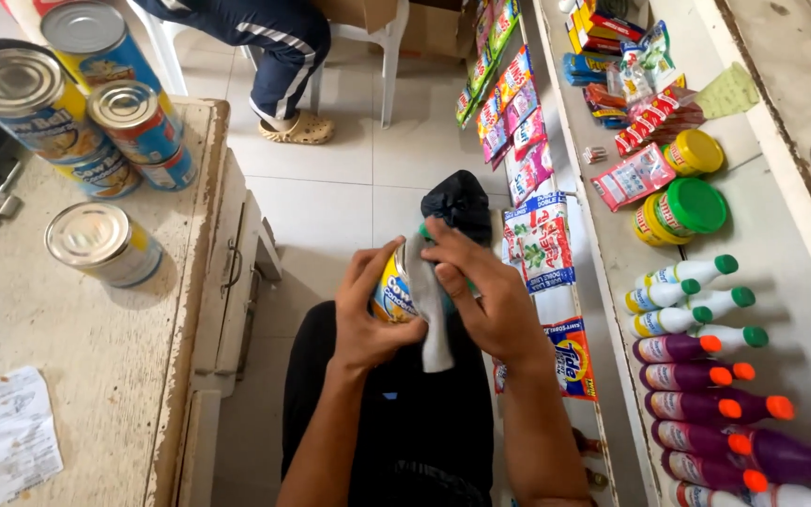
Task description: Cleaning canned goods with a blue cloth and stocking them on grocery store shelves.
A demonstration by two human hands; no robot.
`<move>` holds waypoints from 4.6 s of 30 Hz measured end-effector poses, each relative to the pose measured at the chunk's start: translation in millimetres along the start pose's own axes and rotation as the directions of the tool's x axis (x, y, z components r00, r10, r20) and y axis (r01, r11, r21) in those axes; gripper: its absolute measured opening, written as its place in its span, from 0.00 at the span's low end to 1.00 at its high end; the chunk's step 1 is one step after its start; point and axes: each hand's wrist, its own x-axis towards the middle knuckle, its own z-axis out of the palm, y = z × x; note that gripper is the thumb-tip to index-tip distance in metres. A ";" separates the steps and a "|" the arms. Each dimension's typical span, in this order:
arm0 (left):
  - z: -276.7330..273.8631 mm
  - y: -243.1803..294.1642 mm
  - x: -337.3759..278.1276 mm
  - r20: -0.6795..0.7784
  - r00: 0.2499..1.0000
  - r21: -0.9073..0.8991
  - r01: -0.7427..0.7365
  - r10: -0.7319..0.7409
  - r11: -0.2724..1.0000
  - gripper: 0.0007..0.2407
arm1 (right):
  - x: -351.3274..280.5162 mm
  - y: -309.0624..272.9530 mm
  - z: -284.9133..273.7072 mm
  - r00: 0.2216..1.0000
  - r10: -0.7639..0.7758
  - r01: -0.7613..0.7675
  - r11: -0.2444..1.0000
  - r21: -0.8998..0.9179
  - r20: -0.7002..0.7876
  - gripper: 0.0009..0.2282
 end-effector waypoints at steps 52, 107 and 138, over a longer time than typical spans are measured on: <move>-0.7 -11.6 34.5 -0.059 0.998 -0.066 -0.007 0.003 0.998 0.32 | 13.8 23.7 31.2 0.983 -0.176 0.179 0.983 0.042 -0.061 0.29; -18.3 -27.1 26.2 0.076 0.923 0.096 0.371 -0.378 0.924 0.35 | -44.4 32.4 117.4 0.536 0.802 0.150 -0.400 0.904 0.266 0.33; -17.6 -21.4 19.9 0.246 0.855 -0.048 0.482 -0.457 0.875 0.35 | -40.0 30.8 144.8 0.819 0.323 -0.147 0.917 0.371 -0.474 0.30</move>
